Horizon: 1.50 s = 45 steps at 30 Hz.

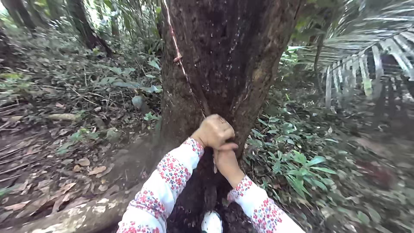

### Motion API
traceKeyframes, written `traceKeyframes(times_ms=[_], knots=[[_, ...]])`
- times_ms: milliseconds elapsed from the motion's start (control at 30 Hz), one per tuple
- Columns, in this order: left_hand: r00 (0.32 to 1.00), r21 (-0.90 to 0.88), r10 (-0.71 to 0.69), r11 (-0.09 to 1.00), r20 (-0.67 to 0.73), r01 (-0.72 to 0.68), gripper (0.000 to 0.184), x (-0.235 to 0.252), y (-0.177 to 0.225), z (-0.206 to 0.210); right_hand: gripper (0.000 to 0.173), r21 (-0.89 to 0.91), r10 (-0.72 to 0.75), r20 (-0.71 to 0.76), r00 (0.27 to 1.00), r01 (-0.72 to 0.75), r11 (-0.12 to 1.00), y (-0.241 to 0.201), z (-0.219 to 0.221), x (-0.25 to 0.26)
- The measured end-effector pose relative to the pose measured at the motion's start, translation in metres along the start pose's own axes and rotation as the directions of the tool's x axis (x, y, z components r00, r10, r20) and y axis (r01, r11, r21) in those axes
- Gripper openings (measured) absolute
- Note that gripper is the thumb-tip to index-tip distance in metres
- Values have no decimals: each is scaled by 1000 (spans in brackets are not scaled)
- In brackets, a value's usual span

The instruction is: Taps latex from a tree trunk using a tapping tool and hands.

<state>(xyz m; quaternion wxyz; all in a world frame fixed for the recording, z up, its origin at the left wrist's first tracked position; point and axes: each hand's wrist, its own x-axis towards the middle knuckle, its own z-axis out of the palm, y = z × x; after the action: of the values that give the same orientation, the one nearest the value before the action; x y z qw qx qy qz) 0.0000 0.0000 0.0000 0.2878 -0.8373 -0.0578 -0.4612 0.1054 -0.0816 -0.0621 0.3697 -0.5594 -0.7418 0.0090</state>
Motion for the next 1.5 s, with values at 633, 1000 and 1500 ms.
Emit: traceKeyframes(times_ms=[633,1000,1500], knots=[[998,67,-23,997,-62,27,70,9,-2,4,31,-78,18,7,1000,-18,997,-4,-17,1],[987,29,-148,988,-63,150,71,20,24,1,30,1,-95,8,995,95,995,0,-44,-17],[915,-185,-353,929,-197,319,31,20,94,-29,53,125,-46,58,997,39,991,45,-110,-122]])
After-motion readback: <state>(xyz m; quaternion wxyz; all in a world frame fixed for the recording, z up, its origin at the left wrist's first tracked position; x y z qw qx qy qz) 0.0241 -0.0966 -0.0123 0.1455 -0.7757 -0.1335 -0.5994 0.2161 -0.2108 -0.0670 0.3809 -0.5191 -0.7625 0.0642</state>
